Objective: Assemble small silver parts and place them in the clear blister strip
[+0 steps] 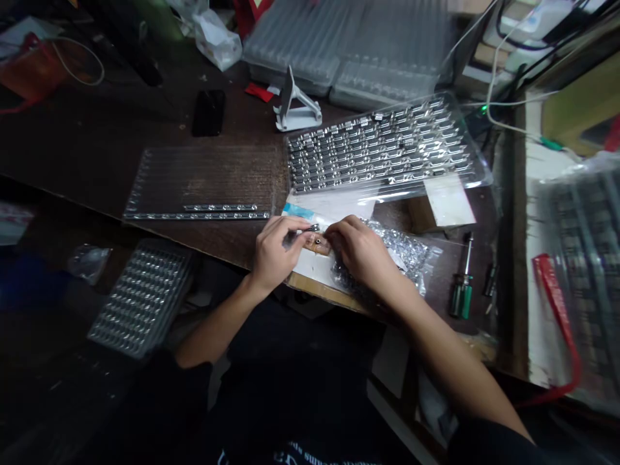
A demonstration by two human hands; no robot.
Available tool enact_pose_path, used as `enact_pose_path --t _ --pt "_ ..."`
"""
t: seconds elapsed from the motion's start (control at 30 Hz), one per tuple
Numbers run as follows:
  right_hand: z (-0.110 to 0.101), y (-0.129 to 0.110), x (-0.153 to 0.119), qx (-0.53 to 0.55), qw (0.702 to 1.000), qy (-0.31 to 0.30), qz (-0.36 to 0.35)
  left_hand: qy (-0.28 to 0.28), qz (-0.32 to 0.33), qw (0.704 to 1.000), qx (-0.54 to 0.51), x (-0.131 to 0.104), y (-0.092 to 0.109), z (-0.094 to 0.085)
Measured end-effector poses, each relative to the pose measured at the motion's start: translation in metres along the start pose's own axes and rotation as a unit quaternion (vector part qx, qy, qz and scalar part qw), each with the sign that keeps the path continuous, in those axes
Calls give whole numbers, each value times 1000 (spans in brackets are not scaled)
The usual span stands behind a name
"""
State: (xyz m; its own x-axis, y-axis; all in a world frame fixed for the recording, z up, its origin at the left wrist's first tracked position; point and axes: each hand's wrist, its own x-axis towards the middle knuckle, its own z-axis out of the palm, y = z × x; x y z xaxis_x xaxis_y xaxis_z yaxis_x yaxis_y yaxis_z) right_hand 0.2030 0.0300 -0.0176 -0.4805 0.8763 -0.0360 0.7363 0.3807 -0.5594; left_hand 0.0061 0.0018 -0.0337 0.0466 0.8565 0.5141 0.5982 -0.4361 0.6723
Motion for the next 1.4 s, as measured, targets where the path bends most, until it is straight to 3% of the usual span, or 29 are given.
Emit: enact_pose_path --t 0.1,0.23,0.5,0.7,0.83,1.07,1.2,1.3,1.4 --pt "7 -6 3 10 998 -23 -61 -2 -40 999 26 -1 -13 -18" --pt "4 -17 0 -92 990 -64 -89 -7 -77 995 56 2 -29 -42" --pt "-2 -23 0 -143 980 -76 -113 -29 -66 985 157 21 -45 -74" --pt "-5 -19 -2 -90 990 -47 -98 -63 -101 983 143 42 -62 -76" --pt "-14 -10 -5 -59 996 -13 -64 -119 -66 977 161 49 -66 -74" --pt "-34 4 -13 -141 989 -39 -33 -157 -42 947 278 55 -63 -89" --pt "-34 3 -16 -157 985 -62 -29 -159 -14 952 262 67 -50 -73" --pt "-33 3 -17 -151 986 -63 -41 -177 23 961 210 83 -28 -41" --pt "-34 6 -17 -110 992 -54 -24 -204 71 965 149 99 8 1"
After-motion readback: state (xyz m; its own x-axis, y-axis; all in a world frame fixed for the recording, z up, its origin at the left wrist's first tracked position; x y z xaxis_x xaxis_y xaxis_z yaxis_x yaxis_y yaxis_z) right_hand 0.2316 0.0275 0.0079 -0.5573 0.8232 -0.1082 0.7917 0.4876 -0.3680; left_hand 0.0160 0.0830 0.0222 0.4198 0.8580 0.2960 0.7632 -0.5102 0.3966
